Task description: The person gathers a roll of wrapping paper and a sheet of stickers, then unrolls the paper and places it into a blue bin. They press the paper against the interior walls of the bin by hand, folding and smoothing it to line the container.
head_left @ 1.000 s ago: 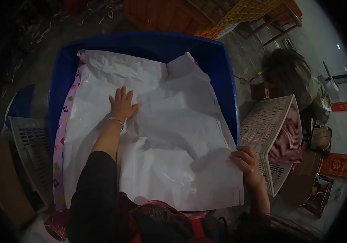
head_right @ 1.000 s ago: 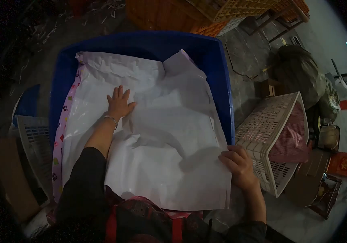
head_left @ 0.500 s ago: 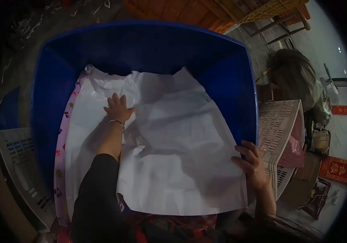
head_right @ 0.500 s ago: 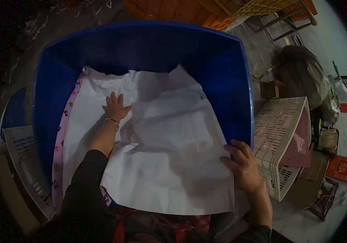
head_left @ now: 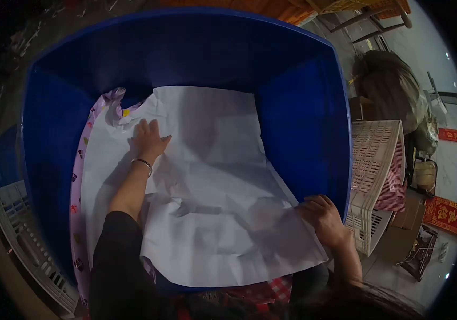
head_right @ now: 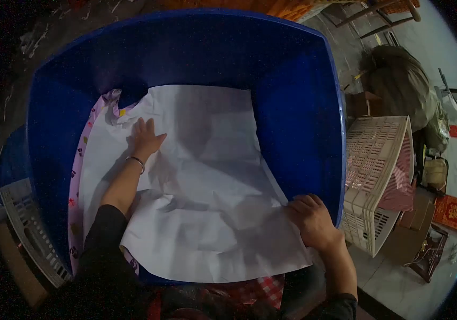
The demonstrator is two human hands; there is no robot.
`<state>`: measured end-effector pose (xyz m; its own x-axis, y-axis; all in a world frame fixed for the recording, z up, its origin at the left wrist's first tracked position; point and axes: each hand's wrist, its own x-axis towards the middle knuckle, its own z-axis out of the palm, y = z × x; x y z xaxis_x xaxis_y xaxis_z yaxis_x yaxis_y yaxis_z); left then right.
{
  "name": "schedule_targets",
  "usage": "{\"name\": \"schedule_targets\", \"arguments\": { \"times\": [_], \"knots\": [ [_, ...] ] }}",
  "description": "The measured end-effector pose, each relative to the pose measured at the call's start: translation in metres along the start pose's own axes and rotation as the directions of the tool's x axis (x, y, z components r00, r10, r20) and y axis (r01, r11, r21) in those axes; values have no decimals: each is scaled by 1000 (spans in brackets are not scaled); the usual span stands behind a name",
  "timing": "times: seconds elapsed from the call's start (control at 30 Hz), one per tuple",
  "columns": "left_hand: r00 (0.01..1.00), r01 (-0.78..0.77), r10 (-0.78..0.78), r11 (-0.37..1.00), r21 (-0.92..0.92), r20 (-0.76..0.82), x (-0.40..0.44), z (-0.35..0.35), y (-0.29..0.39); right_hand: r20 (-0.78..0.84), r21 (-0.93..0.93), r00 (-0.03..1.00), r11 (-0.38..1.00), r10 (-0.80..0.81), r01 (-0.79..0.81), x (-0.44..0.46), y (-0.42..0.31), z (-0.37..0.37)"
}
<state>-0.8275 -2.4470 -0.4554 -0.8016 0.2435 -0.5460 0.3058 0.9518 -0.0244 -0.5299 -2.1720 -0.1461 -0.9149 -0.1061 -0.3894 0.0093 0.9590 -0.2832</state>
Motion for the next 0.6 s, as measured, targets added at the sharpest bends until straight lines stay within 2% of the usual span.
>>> {"name": "schedule_targets", "arguments": {
  "times": [0.03, 0.07, 0.13, 0.2, 0.27, 0.3, 0.4, 0.47, 0.6],
  "knots": [
    [990, -136, 136, 991, -5, -43, 2, 4, 5, -15, -2, 1000, 1000, 2, -2, -1, 0, 0],
    [988, -145, 146, 989, 6, -45, 4, 9, 13, -30, -3, 1000, 1000, 5, -5, -2, 1, 1],
    [964, -258, 261, 964, -59, 44, -4, 0, 42, -52, 19, 998, 1000, 19, -18, -4, 0, 2],
    [960, -281, 282, 959, -27, 6, 1, 4, 54, -69, 33, 997, 999, 38, -36, -4, -1, 0],
    [977, -185, 181, 982, 31, 109, -15, -20, 67, -50, 63, 997, 997, 50, -47, -3, 0, 1],
    [976, -190, 185, 981, 37, 116, -16, -16, 72, -48, 71, 997, 996, 57, -54, -5, 3, 3],
    [991, -127, 120, 984, 127, 60, -16, -8, 77, -23, 42, 997, 997, 69, -68, -6, 9, 8],
    [993, -117, 116, 991, 59, 33, -13, -12, 80, -24, -15, 997, 997, 79, -80, -8, 14, 9],
    [996, -90, 91, 995, 43, -24, -3, -8, 83, -11, -44, 994, 993, 107, -107, -8, 18, 7]
  ]
}}
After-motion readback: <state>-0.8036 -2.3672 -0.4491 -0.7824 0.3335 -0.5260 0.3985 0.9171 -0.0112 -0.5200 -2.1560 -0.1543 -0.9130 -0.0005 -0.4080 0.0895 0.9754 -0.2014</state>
